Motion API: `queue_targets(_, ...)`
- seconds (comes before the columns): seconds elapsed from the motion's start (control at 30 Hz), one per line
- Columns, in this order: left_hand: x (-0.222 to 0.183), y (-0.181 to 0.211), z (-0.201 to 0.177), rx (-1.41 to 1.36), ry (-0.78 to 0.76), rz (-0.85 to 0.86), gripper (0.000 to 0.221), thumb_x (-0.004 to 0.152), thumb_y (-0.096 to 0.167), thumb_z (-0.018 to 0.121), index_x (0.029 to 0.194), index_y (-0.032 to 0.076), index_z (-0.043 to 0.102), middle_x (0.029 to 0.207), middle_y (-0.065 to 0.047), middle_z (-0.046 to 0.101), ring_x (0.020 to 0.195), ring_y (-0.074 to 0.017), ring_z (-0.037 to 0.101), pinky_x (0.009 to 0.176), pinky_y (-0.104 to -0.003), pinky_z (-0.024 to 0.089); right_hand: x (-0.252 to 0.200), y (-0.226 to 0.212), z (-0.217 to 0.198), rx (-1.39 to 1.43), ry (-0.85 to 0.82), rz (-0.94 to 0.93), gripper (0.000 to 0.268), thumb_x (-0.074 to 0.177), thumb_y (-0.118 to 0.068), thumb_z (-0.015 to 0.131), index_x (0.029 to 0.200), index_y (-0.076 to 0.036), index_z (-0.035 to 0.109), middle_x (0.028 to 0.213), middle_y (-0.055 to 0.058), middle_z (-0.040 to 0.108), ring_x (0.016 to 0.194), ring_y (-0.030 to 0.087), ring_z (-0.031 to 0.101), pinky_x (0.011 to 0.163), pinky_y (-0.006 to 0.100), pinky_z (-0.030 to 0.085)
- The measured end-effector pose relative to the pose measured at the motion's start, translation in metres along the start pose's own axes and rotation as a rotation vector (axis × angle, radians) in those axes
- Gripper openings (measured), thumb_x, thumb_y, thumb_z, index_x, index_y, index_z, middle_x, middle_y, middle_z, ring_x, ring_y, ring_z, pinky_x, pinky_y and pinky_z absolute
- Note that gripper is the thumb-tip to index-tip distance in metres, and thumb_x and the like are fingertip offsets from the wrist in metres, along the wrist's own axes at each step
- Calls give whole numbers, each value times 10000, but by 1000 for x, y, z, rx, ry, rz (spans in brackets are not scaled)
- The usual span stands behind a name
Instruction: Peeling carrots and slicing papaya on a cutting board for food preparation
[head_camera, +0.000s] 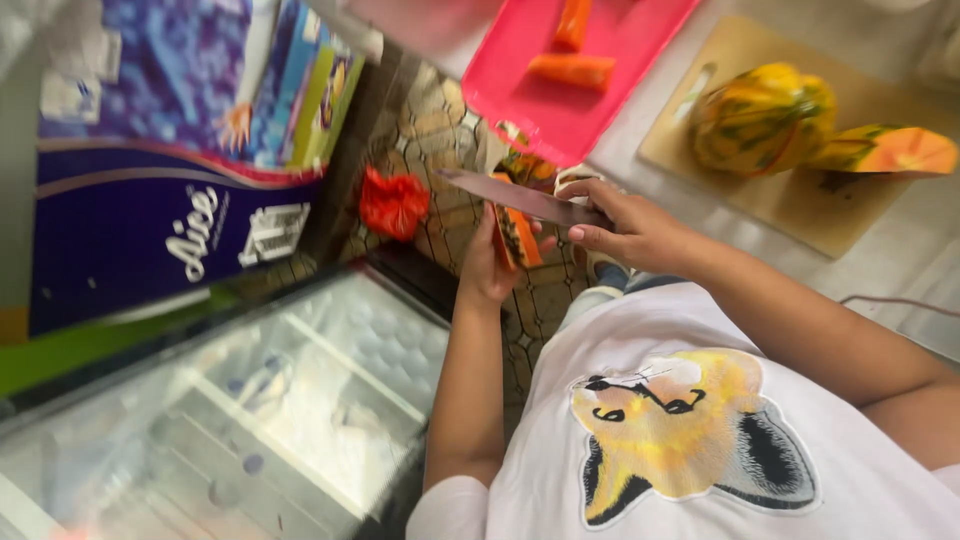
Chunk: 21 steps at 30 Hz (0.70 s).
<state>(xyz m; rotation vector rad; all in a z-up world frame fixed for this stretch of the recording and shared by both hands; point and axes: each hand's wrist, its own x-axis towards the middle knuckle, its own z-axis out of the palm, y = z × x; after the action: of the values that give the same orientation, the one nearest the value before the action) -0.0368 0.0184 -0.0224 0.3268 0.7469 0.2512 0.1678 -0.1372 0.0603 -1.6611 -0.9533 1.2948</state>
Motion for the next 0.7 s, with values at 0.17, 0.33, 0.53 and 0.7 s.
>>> queue_targets(0.17, 15, -5, -37, -103, 128, 62, 440, 1020, 512, 549, 1081, 88, 652, 893, -108, 742, 726, -259, 746, 684, -440, 672, 0, -5, 42, -209, -200, -5, 593, 962, -504, 598, 1464, -214, 470, 1163, 237, 688, 1067, 538, 640, 888, 649, 493)
queue_targets(0.33, 48, -34, -105, -248, 198, -94, 505, 963, 528, 622, 1172, 69, 623, 954, -175, 754, 709, -342, 743, 746, -596, 660, 10, 16, 72, -428, -321, -4, 572, 995, -525, 525, 1497, -265, 438, 1214, 188, 669, 1031, 521, 655, 874, 652, 518)
queue_targets(0.53, 36, -39, -98, -272, 254, -53, 400, 981, 461, 557, 1208, 132, 564, 836, -156, 678, 623, -308, 650, 630, -432, 567, 21, 35, 85, -616, -352, -37, 626, 992, -544, 464, 1550, -270, 390, 1265, 138, 608, 1002, 428, 663, 740, 569, 500)
queue_targets(0.7, 38, -44, -107, -269, 337, -62, 337, 1013, 460, 503, 1130, 156, 589, 822, -153, 684, 596, -292, 631, 586, -406, 564, 24, 34, 87, -590, -381, -44, 634, 995, -547, 453, 1559, -264, 403, 1284, 133, 607, 988, 400, 657, 770, 526, 496)
